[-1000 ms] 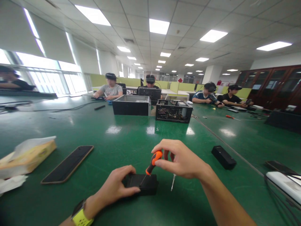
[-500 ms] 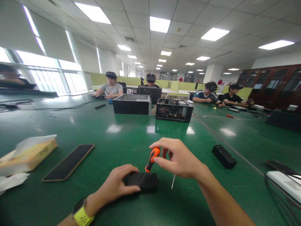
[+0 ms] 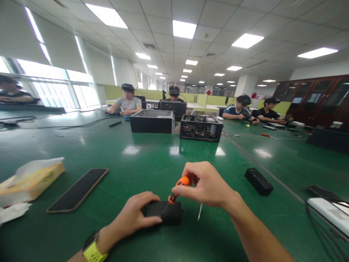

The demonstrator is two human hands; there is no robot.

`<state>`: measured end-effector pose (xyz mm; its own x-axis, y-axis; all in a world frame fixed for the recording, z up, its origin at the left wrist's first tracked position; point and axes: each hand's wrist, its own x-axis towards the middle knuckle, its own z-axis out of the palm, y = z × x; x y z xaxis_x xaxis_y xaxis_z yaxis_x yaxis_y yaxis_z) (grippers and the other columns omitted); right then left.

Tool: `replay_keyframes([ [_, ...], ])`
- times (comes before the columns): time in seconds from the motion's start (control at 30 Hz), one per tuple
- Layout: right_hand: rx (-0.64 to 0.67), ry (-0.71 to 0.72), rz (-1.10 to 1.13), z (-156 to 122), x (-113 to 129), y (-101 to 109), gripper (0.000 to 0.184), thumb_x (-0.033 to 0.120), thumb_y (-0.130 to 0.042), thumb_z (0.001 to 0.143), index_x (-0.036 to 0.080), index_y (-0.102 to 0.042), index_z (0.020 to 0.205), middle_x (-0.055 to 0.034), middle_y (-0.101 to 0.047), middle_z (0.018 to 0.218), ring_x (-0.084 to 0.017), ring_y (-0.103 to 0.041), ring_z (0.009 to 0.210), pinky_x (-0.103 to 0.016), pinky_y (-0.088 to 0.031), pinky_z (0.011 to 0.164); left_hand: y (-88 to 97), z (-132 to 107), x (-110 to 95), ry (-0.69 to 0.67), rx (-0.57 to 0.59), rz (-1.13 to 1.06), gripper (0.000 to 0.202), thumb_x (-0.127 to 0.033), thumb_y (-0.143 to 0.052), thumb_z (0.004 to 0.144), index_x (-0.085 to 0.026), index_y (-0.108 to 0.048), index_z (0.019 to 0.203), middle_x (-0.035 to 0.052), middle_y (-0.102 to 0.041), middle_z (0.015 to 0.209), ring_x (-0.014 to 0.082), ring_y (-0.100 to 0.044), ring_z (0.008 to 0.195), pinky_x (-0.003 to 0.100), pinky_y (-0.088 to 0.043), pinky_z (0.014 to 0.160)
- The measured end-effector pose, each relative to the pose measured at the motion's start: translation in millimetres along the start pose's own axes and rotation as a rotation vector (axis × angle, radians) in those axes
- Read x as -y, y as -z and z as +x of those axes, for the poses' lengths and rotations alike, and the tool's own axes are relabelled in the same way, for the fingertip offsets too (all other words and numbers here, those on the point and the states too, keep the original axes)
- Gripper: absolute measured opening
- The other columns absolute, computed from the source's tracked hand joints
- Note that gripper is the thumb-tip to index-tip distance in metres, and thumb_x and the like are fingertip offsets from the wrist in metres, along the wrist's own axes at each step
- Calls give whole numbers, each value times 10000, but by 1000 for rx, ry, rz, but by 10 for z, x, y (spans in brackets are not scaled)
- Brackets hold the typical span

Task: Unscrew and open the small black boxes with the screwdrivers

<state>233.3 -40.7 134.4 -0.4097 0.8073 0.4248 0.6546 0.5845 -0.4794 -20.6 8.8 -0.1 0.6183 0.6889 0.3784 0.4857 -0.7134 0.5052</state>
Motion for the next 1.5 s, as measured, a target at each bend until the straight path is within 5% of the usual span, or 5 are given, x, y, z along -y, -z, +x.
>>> replay_keyframes([
  [0.47, -24, -29, -118, 13, -29, 31, 379, 455, -722, 771, 160, -566, 590, 41, -494, 547, -89, -410, 514, -229, -287, 490, 13, 2, -31, -4, -2, 19, 445, -573, -725, 723, -179, -684, 926, 47, -697, 833, 213, -647, 752, 261, -466, 641],
  [0.63, 89, 105, 39, 8, -35, 62, 232, 311, -645, 861, 192, -668, 1060, -19, -654, 912, -106, -540, 680, -223, -400, 609, 10, 10, -30, -11, -13, 10, 435, -570, -726, 727, -183, -685, 920, 46, -699, 832, 211, -650, 748, 258, -465, 636],
  [0.8, -27, 0, -124, -9, -18, 36, 359, 464, -743, 755, 154, -616, 626, 36, -524, 564, -95, -430, 526, -238, -306, 508, 7, -4, -21, -7, -6, 11, 436, -556, -734, 722, -181, -686, 938, 54, -704, 858, 222, -657, 773, 268, -476, 656],
  [1.0, 71, 185, 3, -11, 35, 58, 204, 268, -636, 861, 173, -663, 1039, -30, -661, 919, -128, -572, 778, -247, -416, 710, 10, -3, -36, -7, -9, 11, 429, -558, -728, 728, -185, -687, 935, 48, -706, 848, 211, -654, 761, 261, -476, 656],
  [1.5, -20, 136, -71, -7, 2, 32, 266, 410, -715, 805, 148, -678, 830, -2, -618, 707, -103, -491, 581, -232, -356, 534, -2, 0, -11, -7, -6, 34, 436, -563, -723, 733, -185, -683, 947, 51, -703, 855, 216, -654, 769, 260, -469, 648],
])
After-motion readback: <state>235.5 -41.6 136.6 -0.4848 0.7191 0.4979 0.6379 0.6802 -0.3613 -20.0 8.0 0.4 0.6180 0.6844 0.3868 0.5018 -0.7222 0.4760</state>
